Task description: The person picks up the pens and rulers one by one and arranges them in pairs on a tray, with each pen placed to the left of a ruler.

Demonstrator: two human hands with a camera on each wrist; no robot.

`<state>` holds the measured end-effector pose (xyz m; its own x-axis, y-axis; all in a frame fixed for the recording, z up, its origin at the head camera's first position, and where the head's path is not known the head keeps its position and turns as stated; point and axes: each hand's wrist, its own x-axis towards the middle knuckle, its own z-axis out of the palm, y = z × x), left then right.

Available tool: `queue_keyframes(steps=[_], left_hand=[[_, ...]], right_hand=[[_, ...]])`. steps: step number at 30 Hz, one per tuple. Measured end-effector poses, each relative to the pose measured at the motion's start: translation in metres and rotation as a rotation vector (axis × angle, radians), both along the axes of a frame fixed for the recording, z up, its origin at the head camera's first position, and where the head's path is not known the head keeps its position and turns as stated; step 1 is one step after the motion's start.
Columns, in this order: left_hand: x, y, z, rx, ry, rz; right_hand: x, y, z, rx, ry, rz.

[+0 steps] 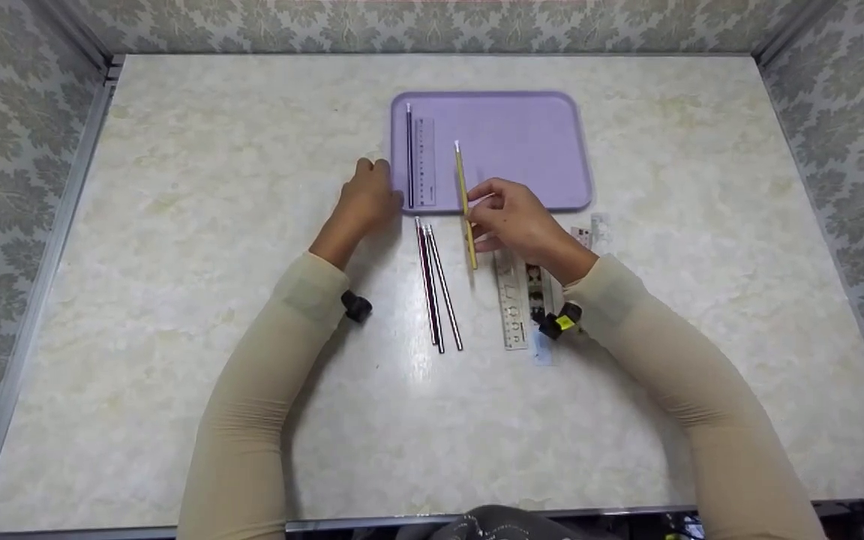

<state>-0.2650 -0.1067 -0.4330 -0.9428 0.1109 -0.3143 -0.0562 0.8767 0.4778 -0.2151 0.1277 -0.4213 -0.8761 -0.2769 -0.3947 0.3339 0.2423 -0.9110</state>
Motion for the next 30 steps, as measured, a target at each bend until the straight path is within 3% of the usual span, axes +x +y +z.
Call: queue_keyframes(steps=[18,30], left_hand=[[0.001,0.002,-0.002,-0.008,0.001,0.004],[0.003,-0.001,0.0,0.006,0.048,-0.014]], right_hand=[[-0.043,-0.007,0.004,-0.028,-0.015,-0.098],[-0.07,-0.017,0.007,-0.057,0.012,-0.151]])
